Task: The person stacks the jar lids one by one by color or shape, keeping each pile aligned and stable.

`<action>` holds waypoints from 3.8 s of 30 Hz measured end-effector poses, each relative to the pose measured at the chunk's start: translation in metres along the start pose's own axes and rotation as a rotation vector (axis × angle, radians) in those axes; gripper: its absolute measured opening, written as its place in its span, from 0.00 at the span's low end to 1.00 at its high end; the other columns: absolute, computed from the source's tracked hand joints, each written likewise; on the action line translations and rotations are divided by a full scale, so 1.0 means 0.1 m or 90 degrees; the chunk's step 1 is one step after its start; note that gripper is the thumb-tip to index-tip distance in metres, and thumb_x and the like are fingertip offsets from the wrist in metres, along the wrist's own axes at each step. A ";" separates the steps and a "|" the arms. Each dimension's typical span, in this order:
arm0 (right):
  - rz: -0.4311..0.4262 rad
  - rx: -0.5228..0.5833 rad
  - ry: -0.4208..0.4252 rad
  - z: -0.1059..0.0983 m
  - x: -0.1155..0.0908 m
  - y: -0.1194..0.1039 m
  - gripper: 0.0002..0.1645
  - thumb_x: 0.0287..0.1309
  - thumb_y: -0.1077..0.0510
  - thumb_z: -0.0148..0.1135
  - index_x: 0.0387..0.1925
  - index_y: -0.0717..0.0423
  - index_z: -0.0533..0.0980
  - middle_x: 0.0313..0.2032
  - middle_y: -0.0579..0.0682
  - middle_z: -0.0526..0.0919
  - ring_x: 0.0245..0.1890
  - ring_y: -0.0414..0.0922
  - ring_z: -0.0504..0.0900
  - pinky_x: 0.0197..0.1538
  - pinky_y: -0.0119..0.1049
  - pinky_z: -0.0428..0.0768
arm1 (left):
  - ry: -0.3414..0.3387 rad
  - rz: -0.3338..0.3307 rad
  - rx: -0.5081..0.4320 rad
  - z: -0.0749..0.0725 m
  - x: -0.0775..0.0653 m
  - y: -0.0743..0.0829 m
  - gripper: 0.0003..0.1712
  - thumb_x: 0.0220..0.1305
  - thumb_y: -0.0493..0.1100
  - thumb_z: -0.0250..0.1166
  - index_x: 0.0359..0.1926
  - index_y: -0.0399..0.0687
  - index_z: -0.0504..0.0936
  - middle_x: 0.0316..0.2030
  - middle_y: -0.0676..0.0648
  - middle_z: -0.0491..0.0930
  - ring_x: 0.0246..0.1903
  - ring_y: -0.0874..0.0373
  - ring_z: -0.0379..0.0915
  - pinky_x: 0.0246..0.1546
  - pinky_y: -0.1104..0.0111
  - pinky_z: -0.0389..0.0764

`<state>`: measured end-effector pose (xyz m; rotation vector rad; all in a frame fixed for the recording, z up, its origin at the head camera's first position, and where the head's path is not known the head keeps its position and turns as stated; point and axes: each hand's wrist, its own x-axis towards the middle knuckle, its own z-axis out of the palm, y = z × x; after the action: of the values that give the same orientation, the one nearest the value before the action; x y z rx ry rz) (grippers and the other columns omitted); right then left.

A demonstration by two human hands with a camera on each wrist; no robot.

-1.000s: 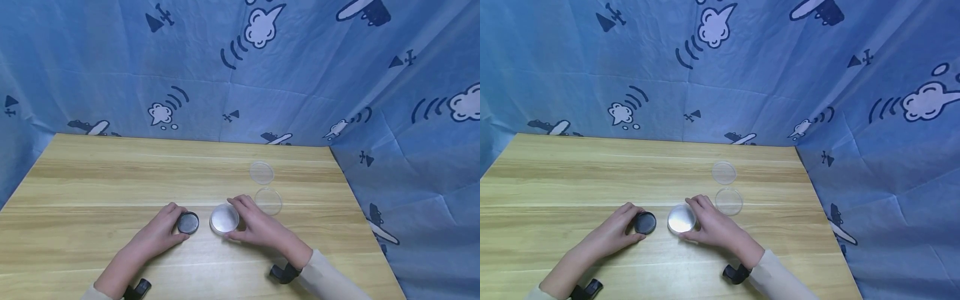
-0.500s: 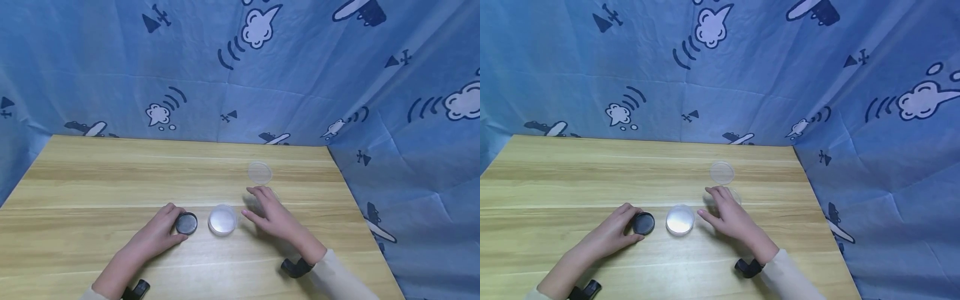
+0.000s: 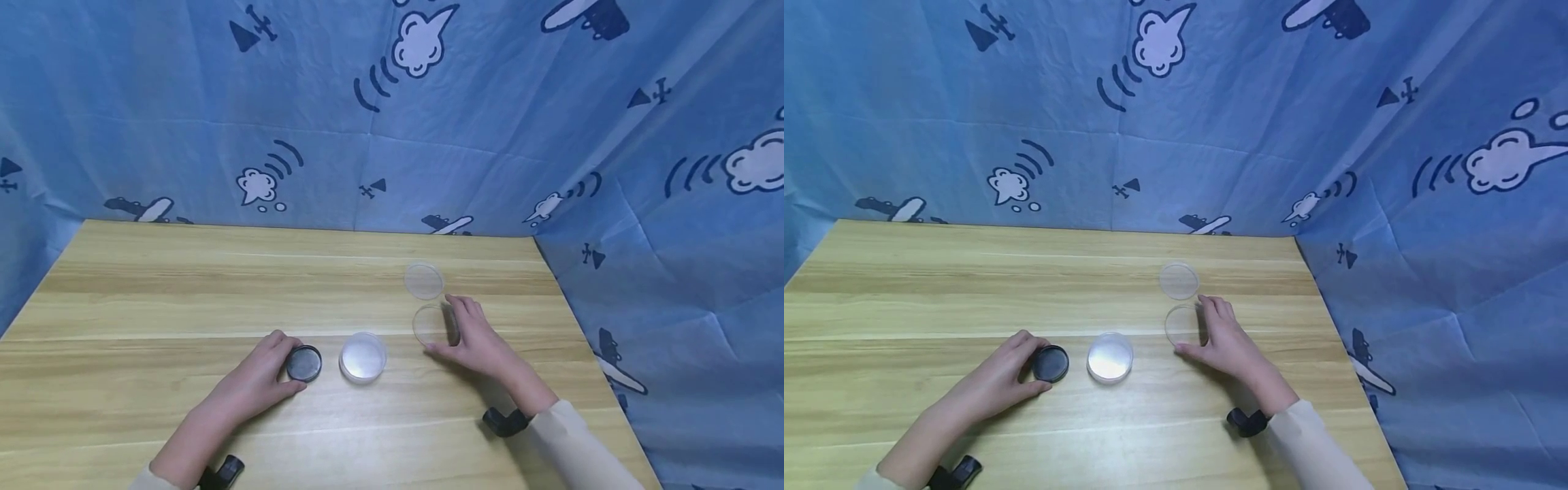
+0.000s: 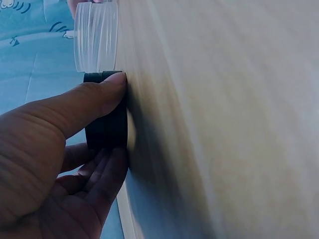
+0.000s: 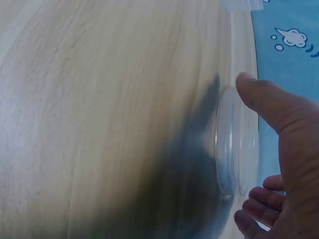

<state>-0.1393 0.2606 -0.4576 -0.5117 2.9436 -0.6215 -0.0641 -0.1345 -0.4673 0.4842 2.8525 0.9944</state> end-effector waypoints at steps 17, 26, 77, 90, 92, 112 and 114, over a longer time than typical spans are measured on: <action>-0.016 -0.003 -0.014 0.04 0.03 0.02 0.56 0.54 0.42 0.79 0.72 0.69 0.65 0.64 0.66 0.74 0.67 0.61 0.72 0.71 0.58 0.75 | -0.002 0.005 -0.001 -0.01 -0.01 0.00 0.32 0.51 0.43 0.83 0.55 0.41 0.81 0.44 0.50 0.78 0.45 0.58 0.76 0.52 0.56 0.83; -0.009 0.005 -0.011 0.06 0.03 0.04 0.53 0.53 0.43 0.80 0.69 0.68 0.68 0.61 0.64 0.75 0.63 0.58 0.74 0.67 0.56 0.78 | 0.003 0.013 0.001 -0.01 -0.01 -0.01 0.31 0.50 0.42 0.83 0.55 0.40 0.82 0.44 0.50 0.78 0.45 0.59 0.76 0.51 0.56 0.83; -0.060 -0.013 -0.035 0.16 -0.46 -0.23 0.56 0.47 0.38 0.82 0.70 0.61 0.70 0.62 0.56 0.77 0.64 0.52 0.76 0.66 0.52 0.81 | 0.003 0.010 -0.006 -0.02 -0.01 0.00 0.31 0.50 0.42 0.83 0.55 0.38 0.82 0.43 0.49 0.78 0.44 0.59 0.76 0.51 0.57 0.84; -0.047 -0.013 -0.043 0.17 -0.50 -0.27 0.58 0.50 0.38 0.81 0.74 0.61 0.65 0.65 0.58 0.74 0.65 0.51 0.73 0.63 0.51 0.82 | 0.001 0.007 -0.002 -0.03 0.00 -0.01 0.32 0.50 0.42 0.83 0.55 0.39 0.82 0.43 0.50 0.77 0.43 0.60 0.75 0.51 0.57 0.84; -0.045 -0.011 -0.044 0.17 -0.51 -0.27 0.59 0.50 0.38 0.81 0.74 0.61 0.65 0.65 0.58 0.74 0.66 0.52 0.73 0.64 0.52 0.81 | 0.002 0.007 -0.001 -0.02 0.00 -0.01 0.32 0.50 0.42 0.83 0.55 0.39 0.82 0.43 0.50 0.77 0.43 0.60 0.75 0.51 0.57 0.84; -0.016 0.032 -0.050 0.12 -0.45 -0.24 0.58 0.54 0.31 0.75 0.73 0.63 0.66 0.65 0.60 0.74 0.66 0.56 0.75 0.68 0.56 0.79 | 0.006 0.014 -0.006 -0.01 0.01 -0.01 0.30 0.50 0.42 0.83 0.53 0.40 0.81 0.43 0.49 0.78 0.43 0.59 0.75 0.51 0.57 0.83; -0.010 0.051 -0.048 0.11 -0.41 -0.21 0.55 0.57 0.33 0.73 0.72 0.63 0.66 0.64 0.59 0.74 0.65 0.55 0.75 0.68 0.56 0.79 | 0.006 0.012 -0.006 -0.01 0.01 -0.01 0.30 0.50 0.42 0.83 0.53 0.40 0.81 0.43 0.49 0.78 0.44 0.59 0.75 0.51 0.57 0.83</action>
<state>-0.0927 0.2525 -0.4579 -0.5384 2.8343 -0.7033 -0.0652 -0.1359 -0.4670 0.5088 2.8557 1.0158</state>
